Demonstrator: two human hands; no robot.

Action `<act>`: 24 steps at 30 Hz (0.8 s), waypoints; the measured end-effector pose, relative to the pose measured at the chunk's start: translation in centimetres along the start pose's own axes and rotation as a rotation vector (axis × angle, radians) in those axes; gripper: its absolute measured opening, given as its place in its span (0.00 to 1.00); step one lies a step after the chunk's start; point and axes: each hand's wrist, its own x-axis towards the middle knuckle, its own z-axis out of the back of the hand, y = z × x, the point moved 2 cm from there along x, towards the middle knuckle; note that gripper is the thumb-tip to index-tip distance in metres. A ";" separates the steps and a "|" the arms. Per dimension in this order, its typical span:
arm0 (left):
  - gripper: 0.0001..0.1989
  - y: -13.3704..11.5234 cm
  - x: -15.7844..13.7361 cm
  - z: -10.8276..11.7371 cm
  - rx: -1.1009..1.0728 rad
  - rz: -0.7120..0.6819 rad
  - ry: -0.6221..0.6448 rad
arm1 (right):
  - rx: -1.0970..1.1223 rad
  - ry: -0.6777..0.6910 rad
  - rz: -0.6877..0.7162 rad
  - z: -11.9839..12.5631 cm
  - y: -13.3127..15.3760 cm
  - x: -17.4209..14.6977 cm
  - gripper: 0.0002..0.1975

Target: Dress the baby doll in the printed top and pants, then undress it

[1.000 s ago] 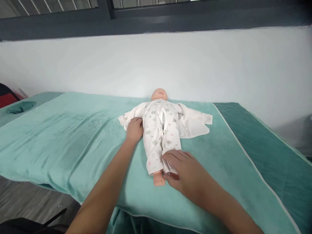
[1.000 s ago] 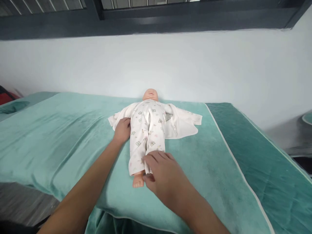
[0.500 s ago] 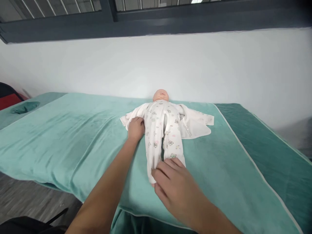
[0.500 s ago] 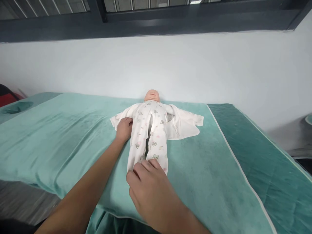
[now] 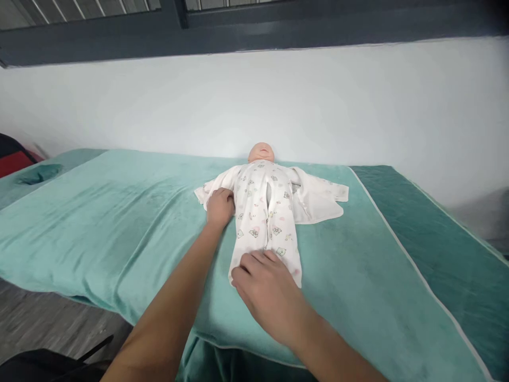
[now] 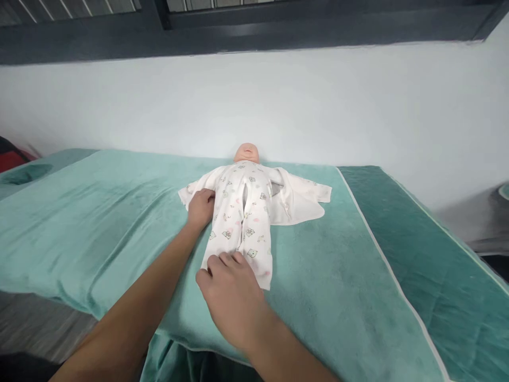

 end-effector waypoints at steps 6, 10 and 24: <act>0.15 0.1 0.1 0.3 0.004 0.002 0.021 | 0.127 -0.135 0.117 1.2 1.0 -0.1 0.07; 0.15 0.2 0.1 0.0 -0.018 0.026 0.002 | 0.235 -0.120 0.025 1.4 0.5 -2.2 0.07; 0.15 0.6 0.1 -0.4 -0.059 0.016 -0.028 | 0.276 -0.291 -0.623 -3.0 -4.1 -10.2 0.16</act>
